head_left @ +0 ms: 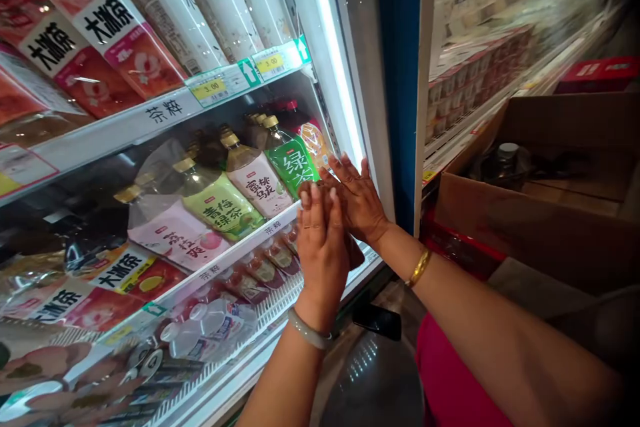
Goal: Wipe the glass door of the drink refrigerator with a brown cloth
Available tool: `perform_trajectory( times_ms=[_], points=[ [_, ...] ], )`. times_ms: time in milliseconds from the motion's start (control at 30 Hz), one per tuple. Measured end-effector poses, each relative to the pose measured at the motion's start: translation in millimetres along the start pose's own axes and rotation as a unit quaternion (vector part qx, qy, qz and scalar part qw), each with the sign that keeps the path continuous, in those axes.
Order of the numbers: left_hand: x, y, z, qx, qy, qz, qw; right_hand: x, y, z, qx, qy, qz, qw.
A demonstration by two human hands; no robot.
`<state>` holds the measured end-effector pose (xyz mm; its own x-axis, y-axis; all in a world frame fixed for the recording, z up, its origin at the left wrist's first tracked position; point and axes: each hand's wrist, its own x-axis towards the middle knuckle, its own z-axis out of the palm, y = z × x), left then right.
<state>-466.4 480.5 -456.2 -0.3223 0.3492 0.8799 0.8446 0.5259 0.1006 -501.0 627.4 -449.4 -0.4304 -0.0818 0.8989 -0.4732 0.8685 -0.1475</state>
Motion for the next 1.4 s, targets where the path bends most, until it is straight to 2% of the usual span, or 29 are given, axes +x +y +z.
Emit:
perform_trajectory(
  times_ms=[100,167,300,367,467,533,600,667,800,867,933,1000,1067,1133,1233,1333,1400],
  points=[
    [4,3,5.5,0.042,-0.007,0.058,0.997,-1,4,-4,0.004,-0.014,0.005,1.0],
    [20,2,-1.1,0.058,-0.013,0.087,0.994,0,6,-7,-0.001,-0.018,0.035,0.999],
    [76,1,-15.9,0.049,-0.003,0.059,0.997,5,11,-12,-0.011,-0.039,0.06,0.997],
    [90,5,-14.3,0.043,0.004,0.046,0.998,7,16,-14,-0.01,-0.038,0.05,0.998],
    [77,12,-0.9,0.07,-0.005,0.071,0.995,8,28,-17,-0.011,0.014,0.082,0.996],
    [57,14,8.2,0.086,-0.055,0.111,0.989,6,37,-18,-0.004,0.041,0.11,0.993],
    [47,13,11.6,0.098,-0.105,0.151,0.978,5,44,-18,0.013,0.042,0.123,0.991],
    [59,11,9.8,0.104,-0.106,0.164,0.975,3,48,-15,0.027,0.033,0.132,0.99],
    [126,12,10.5,0.097,-0.029,0.154,0.983,3,48,-7,0.034,0.033,0.154,0.987],
    [147,14,17.2,0.096,-0.043,0.165,0.981,2,48,-4,0.045,0.028,0.157,0.986],
    [145,17,25.0,0.093,-0.082,0.179,0.976,1,50,-3,0.066,0.026,0.16,0.985],
    [126,19,29.8,0.094,-0.118,0.184,0.971,-1,52,-5,0.082,0.031,0.168,0.982],
    [106,19,29.0,0.098,-0.143,0.189,0.967,-2,52,-8,0.09,0.042,0.171,0.98],
    [100,17,23.0,0.101,-0.173,0.209,0.957,-2,50,-10,0.091,0.05,0.166,0.981],
    [129,13,10.8,0.1,-0.18,0.238,0.949,0,47,-10,0.081,0.063,0.163,0.981],
    [168,14,5.6,0.109,-0.111,0.222,0.963,1,45,-7,0.068,0.08,0.153,0.983],
    [172,16,7.4,0.119,-0.103,0.214,0.964,1,45,-6,0.068,0.085,0.15,0.983]
  ],
)
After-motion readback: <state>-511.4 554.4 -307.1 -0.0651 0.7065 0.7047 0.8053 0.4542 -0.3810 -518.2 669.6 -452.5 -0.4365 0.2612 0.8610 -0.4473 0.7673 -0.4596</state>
